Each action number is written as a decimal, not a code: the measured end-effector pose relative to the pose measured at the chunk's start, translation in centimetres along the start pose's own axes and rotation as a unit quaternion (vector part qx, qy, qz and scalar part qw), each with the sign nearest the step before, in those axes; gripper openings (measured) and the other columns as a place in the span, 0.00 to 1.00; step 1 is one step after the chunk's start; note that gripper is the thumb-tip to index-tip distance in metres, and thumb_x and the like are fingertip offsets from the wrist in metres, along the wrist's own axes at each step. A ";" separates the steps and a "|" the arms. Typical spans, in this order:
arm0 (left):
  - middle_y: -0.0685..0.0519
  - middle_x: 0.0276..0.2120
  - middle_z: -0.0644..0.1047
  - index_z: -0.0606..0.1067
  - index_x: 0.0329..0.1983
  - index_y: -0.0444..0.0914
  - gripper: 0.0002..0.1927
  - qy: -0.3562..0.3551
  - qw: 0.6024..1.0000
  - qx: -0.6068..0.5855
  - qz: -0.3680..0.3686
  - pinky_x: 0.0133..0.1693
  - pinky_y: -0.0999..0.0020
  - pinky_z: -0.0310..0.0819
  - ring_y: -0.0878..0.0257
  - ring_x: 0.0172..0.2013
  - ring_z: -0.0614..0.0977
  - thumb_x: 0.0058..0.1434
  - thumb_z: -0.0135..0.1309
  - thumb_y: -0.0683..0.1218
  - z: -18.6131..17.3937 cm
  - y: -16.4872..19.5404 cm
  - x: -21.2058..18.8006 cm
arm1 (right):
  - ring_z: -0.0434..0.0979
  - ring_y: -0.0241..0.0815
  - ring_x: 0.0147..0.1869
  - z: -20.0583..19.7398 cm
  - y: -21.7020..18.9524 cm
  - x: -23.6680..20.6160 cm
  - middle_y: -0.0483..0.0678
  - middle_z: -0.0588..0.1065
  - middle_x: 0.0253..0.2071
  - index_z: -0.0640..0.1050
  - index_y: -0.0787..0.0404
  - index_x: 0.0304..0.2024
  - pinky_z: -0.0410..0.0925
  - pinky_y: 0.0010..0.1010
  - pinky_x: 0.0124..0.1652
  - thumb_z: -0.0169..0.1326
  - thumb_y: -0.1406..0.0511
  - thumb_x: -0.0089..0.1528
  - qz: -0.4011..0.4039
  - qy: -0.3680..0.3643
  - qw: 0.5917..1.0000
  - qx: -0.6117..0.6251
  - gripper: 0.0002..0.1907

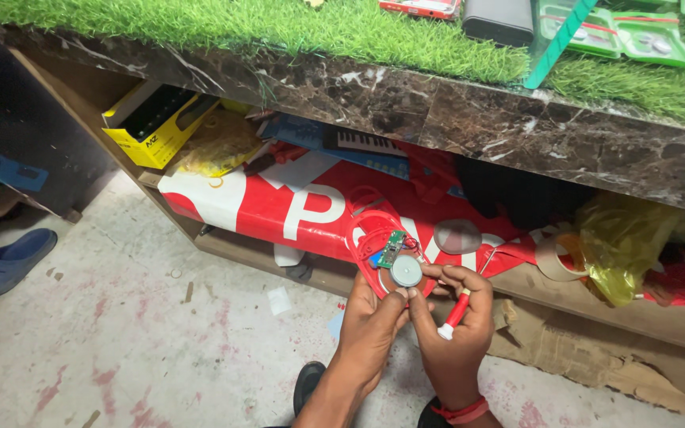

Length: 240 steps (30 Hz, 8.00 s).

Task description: The person sits on the floor and repairs a small red electronic device, using a red-handled screwdriver to unscrew and reposition its circuit board, speaker and battery inside the plastic housing, then reassembles the parts back into the case.

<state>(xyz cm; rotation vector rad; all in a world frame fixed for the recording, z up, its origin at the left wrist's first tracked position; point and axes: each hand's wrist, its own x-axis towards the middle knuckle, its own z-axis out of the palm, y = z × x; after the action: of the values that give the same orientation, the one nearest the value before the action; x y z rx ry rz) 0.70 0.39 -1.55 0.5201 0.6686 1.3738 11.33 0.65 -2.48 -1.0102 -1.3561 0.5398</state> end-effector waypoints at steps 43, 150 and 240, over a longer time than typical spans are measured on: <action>0.48 0.57 0.73 0.59 0.68 0.39 0.28 -0.006 1.000 -0.004 0.005 0.51 0.57 0.81 0.60 0.51 0.79 0.63 0.41 0.37 0.2 0.0 0.0 | 0.78 0.37 0.53 0.1 -0.1 0.1 0.53 0.78 0.51 0.67 0.65 0.56 0.72 0.28 0.52 0.63 0.77 0.57 0.004 0.000 1.000 0.011 0.28; 0.49 0.57 0.73 0.60 0.67 0.40 0.26 -0.001 1.000 -0.004 0.002 0.51 0.59 0.82 0.61 0.51 0.79 0.65 0.41 0.38 -0.1 -0.2 0.0 | 0.78 0.37 0.52 0.1 0.2 0.0 0.53 0.77 0.51 0.66 0.65 0.57 0.72 0.28 0.52 0.63 0.77 0.56 0.012 0.003 1.000 0.024 0.29; 0.50 0.57 0.74 0.60 0.68 0.42 0.29 0.002 1.000 0.007 -0.011 0.52 0.62 0.77 0.62 0.53 0.79 0.63 0.42 0.39 0.1 0.0 -0.2 | 0.78 0.37 0.52 0.1 0.2 0.1 0.53 0.77 0.50 0.67 0.65 0.56 0.72 0.28 0.51 0.57 0.78 0.60 0.046 0.010 0.998 0.051 0.23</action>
<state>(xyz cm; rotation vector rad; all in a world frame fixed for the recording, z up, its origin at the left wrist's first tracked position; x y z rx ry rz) 0.77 0.21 -1.44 0.5209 0.6860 1.3506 11.31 0.84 -2.60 -0.9947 -1.2556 0.6596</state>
